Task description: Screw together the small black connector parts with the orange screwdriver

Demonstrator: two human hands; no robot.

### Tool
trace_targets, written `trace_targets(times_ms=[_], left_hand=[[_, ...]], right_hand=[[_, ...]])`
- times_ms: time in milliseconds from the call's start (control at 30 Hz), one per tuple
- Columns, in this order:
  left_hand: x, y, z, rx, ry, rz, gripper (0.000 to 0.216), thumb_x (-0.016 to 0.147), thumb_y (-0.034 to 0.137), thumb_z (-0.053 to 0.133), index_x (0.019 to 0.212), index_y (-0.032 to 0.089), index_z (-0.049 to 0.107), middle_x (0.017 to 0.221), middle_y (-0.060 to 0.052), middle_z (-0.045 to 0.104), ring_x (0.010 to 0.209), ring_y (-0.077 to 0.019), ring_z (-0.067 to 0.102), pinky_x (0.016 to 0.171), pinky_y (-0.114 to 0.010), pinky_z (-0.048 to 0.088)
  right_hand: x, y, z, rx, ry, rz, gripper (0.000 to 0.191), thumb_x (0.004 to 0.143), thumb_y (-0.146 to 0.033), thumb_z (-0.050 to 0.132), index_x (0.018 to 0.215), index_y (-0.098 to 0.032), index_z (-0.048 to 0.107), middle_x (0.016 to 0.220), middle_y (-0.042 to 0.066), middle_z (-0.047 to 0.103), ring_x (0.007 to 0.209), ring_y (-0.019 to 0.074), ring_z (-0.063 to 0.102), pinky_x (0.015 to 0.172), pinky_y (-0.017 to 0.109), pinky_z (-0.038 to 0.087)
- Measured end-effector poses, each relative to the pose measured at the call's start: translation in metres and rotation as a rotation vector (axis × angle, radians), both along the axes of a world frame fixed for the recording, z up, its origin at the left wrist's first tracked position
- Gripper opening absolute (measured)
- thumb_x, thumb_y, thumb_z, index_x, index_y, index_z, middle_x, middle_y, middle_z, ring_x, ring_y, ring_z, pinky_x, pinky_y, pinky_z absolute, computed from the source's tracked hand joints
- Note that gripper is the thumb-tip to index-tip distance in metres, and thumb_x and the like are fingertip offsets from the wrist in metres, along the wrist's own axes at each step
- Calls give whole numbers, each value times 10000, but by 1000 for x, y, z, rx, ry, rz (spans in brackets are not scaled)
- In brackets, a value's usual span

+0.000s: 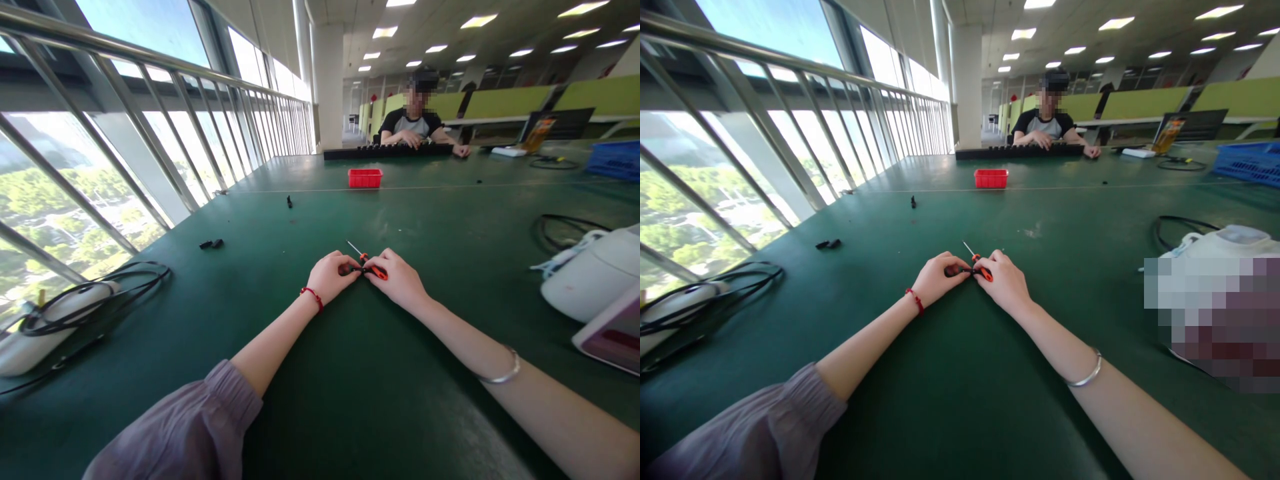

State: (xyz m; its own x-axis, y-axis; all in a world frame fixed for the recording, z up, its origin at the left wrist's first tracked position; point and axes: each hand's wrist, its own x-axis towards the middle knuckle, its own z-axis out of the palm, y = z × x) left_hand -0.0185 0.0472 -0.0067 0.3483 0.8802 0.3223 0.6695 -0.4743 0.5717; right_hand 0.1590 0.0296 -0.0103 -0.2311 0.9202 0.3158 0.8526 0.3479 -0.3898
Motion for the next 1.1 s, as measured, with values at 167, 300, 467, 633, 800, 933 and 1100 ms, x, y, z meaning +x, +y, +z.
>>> trace_targets(times_ms=[167, 300, 467, 633, 800, 933, 1100], left_hand=[[0, -1, 0, -10, -18, -1, 202, 774, 321, 611, 887, 196, 721, 806, -18, 585, 690, -120, 545, 654, -236, 450], [1, -1, 1, -14, -23, 1, 192, 768, 305, 622, 885, 190, 723, 811, -19, 602, 701, -124, 550, 664, -241, 452], [0, -1, 3, 4, -18, 5, 174, 760, 296, 640, 866, 192, 731, 809, -24, 612, 756, -144, 558, 692, -250, 449], [-1, 0, 2, -30, -45, 1, 181, 760, 309, 654, 880, 204, 739, 816, -25, 604, 739, -136, 557, 692, -249, 457], [-3, 2, 1, -84, -94, -15, 196, 759, 312, 667, 896, 196, 747, 807, -26, 592, 707, -121, 548, 675, -243, 457], [-3, 3, 0, -88, -108, -7, 174, 751, 308, 678, 870, 203, 750, 804, -24, 594, 699, -118, 554, 678, -242, 471], [-2, 3, -2, -15, -93, 38, 132, 764, 259, 657, 849, 197, 737, 900, -32, 643, 762, -131, 594, 716, -250, 489]], right_hand=[[0, 0, 1, 7, -5, 19, 180, 823, -307, 548, 948, -274, 673, 950, 43, 551, 848, 179, 554, 619, 268, 419], [1, -1, 1, 11, -2, 26, 184, 823, -303, 547, 951, -268, 675, 944, 45, 552, 857, 183, 552, 624, 273, 425], [2, -1, 2, 7, -2, 38, 195, 822, -312, 549, 956, -258, 680, 946, 48, 559, 878, 191, 553, 647, 287, 434], [2, -2, 3, -5, -9, 36, 209, 821, -316, 546, 965, -255, 685, 948, 51, 558, 875, 192, 555, 629, 285, 432], [2, -3, 4, 0, 9, 39, 208, 821, -318, 549, 958, -251, 692, 939, 50, 559, 861, 191, 555, 630, 286, 430], [1, -3, 1, 17, 13, 25, 181, 811, -325, 565, 932, -268, 686, 929, 38, 557, 848, 185, 560, 627, 278, 426], [0, -4, -3, 68, 44, -15, 255, 742, -242, 580, 996, -233, 603, 992, 46, 566, 799, 187, 579, 591, 278, 433]])
